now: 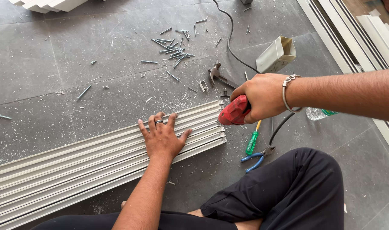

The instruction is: The person uses a red corded drill to drive screws into a stack of white metal profiles laid on the floor. They hold the profiles steady with one hand while operating the drill with the other, then briefly reposition the stack before continuing to drill.

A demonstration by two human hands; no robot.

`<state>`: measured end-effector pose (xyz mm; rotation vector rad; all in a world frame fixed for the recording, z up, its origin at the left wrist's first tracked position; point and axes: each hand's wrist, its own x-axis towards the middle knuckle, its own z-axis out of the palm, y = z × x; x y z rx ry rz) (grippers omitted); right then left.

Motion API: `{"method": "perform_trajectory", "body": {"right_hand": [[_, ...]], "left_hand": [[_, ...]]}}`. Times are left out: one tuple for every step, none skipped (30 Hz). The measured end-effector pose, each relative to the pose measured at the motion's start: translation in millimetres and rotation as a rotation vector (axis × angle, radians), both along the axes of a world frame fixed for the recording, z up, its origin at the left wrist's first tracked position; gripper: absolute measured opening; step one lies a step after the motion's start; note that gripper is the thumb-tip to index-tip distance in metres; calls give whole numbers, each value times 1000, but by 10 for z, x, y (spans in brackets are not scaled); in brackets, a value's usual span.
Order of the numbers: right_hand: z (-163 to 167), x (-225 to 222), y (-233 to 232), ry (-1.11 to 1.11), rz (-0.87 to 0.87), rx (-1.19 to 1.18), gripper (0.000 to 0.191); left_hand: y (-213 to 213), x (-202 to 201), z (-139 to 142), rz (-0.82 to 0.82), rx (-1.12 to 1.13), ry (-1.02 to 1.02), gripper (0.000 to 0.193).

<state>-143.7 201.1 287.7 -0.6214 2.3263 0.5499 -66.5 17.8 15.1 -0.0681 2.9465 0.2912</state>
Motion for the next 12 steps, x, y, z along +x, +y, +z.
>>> {"method": "perform_trajectory", "body": {"right_hand": [[6,3,-8,-1,5,2,61],[12,3,-20,-2,10,4,61],[14,0,-38,-4,17,5,61],[12,6,-52,-3,31,14,60],[12,8,-60,-2,45,24,59],[11,4,-72,1,60,32,58],[5,7,-76,-3,65,47,58],[-4,10,-75,-8,71,62,57],[-9,7,-73,-9,77,76,57],[-14,6,-67,-5,82,52,59],[-23,4,-62,-1,88,29,61],[-18,-15,-49,5,95,6,63]], "left_hand": [[4,-1,1,3,7,-3,77],[10,-5,2,6,13,-6,78],[6,-8,2,11,19,-9,78],[3,-1,-3,9,17,-7,78],[6,2,-9,7,16,-5,78],[-1,-5,-13,7,14,0,78],[-4,-3,-21,4,6,-4,78],[-2,2,-31,2,0,-8,78],[-9,-13,-36,0,-8,-9,78],[-10,-21,-37,3,-2,-11,78],[-8,-11,-37,7,5,-12,78],[0,-32,-34,11,12,-12,78]]}}
